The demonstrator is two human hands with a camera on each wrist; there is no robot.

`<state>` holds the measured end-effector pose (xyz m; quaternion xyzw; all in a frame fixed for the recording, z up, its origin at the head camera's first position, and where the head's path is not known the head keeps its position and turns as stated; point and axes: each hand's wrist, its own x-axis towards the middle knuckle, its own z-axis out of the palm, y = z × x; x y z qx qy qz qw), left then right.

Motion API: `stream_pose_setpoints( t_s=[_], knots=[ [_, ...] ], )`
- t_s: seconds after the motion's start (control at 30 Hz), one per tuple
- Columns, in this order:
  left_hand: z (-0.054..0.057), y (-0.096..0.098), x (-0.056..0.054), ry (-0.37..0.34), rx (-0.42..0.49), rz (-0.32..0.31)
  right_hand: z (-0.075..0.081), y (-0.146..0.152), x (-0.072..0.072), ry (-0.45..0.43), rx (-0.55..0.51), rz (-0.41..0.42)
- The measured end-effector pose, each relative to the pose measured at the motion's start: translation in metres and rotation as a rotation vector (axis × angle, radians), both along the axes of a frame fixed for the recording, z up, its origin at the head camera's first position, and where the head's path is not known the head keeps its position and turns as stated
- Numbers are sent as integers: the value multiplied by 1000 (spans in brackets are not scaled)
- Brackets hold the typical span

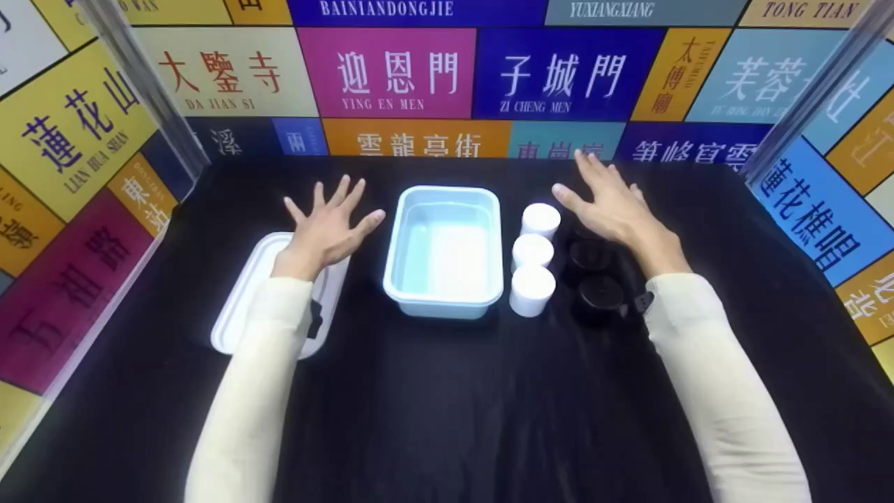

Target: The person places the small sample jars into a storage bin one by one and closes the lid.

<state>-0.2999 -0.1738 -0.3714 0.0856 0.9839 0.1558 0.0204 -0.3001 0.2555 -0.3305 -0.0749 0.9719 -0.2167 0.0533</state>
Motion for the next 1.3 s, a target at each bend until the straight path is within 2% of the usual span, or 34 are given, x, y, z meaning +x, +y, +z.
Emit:
stream_pose_setpoints(
  t_s=[0.2, 0.4, 0.57, 0.9, 1.0, 1.1, 1.3],
  knots=[
    [-3, 2, 10, -32, 96, -19, -8, -7, 11, 22, -95, 17],
    [-6, 4, 24, -19, 179, -27, -18, -20, 19, 64, -187, 36],
    [-7, 10, 37, -33, 262, -12, -26, -27, 29, 85, -275, 10],
    [-5, 33, 61, -3, 532, 1, -36, -29, 58, 90, -447, -33],
    [-2, 41, 66, -38, 600, 29, -37, -30, 65, 74, -452, -55],
    [1, 47, 70, -118, 689, 67, -38, -32, 72, 60, -438, -80],
    [0, 51, 71, -259, 823, 145, -38, -37, 78, 54, -408, -73]
  ],
)
